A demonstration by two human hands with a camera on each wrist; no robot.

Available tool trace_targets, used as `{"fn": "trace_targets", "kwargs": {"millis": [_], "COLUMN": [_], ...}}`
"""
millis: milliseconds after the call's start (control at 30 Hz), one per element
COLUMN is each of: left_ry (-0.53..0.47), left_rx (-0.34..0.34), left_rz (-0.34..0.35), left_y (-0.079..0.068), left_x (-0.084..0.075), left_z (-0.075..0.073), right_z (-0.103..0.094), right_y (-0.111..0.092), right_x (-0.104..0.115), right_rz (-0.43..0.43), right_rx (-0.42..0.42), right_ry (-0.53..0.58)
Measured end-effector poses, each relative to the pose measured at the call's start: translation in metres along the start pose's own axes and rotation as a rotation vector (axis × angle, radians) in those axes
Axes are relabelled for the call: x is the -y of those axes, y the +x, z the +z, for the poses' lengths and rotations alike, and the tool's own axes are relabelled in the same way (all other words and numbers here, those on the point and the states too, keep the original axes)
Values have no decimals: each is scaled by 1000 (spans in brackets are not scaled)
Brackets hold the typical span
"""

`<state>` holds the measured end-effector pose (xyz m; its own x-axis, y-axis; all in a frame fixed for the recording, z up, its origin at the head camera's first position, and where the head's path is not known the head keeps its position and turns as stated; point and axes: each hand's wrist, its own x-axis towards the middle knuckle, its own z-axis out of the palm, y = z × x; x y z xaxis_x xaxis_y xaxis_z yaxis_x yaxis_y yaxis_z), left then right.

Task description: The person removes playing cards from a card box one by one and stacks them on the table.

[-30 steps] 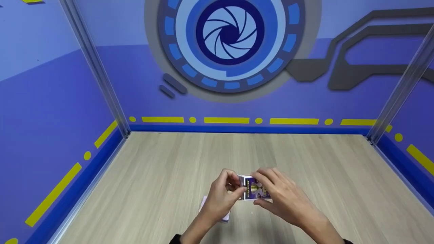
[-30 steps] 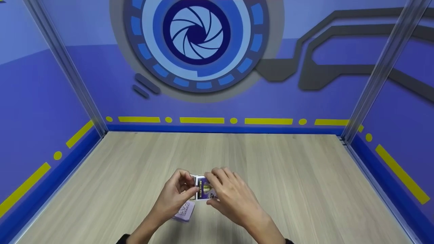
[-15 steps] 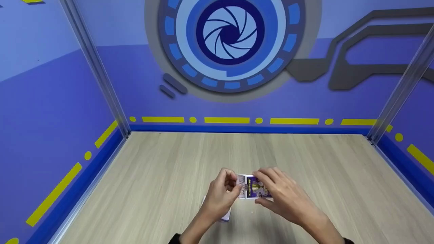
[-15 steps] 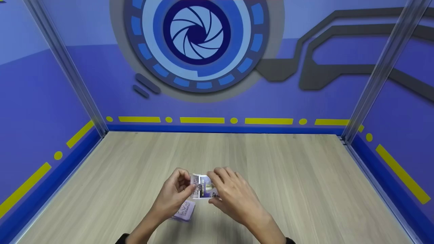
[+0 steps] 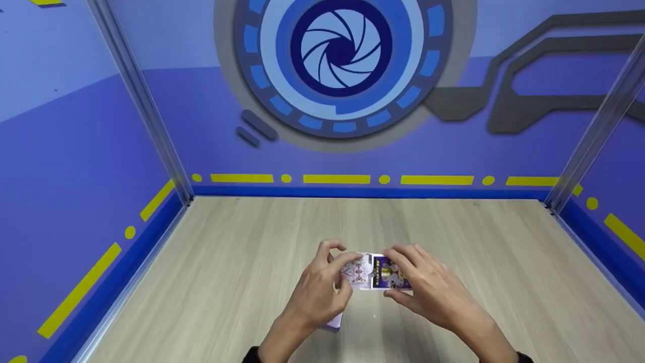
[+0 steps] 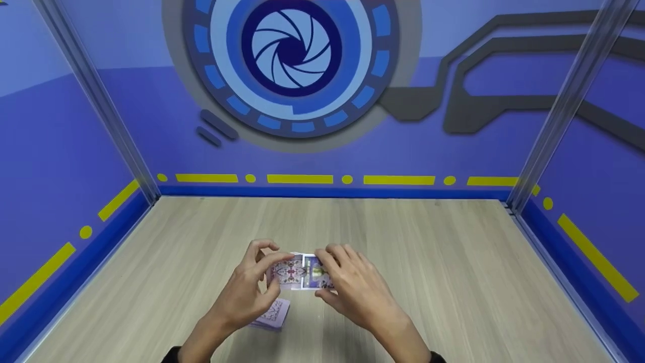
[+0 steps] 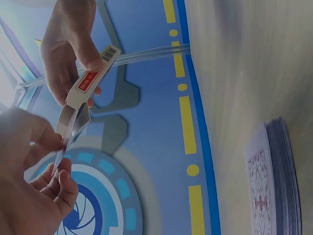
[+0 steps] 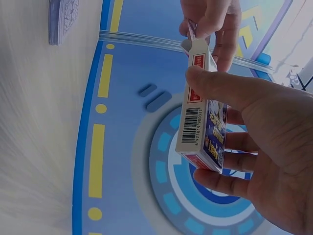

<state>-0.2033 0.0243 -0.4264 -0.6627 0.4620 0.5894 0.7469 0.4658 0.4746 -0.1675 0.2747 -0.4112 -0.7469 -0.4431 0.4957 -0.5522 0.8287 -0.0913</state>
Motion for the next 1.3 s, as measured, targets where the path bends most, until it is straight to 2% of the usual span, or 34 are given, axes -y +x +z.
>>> {"fn": "trace_targets", "kwargs": {"millis": [233,500,633,800,1033,1300], "left_ry": [218,327,327,308,281,285], "left_rx": [79,82,93,137,163,327], "left_rz": [51,98,87,40,38,-88], "left_y": [0,1,1,1,1,-5], "left_x": [-2,1,4,9,20,29], "left_z": [-3,-3,-6,-12,-24,-35], "right_z": [0,-1,-2,-2,-4,-21], "right_y": [0,0,1,-1,-3,-7], "right_x": [0,0,-2,-5,-19,-30], "right_rz": [1,7,8,12,59,213], "right_rx": [12,18,7,-2,-33,27], "right_ry": [-2,-1,-13,-39,-33,-13]}}
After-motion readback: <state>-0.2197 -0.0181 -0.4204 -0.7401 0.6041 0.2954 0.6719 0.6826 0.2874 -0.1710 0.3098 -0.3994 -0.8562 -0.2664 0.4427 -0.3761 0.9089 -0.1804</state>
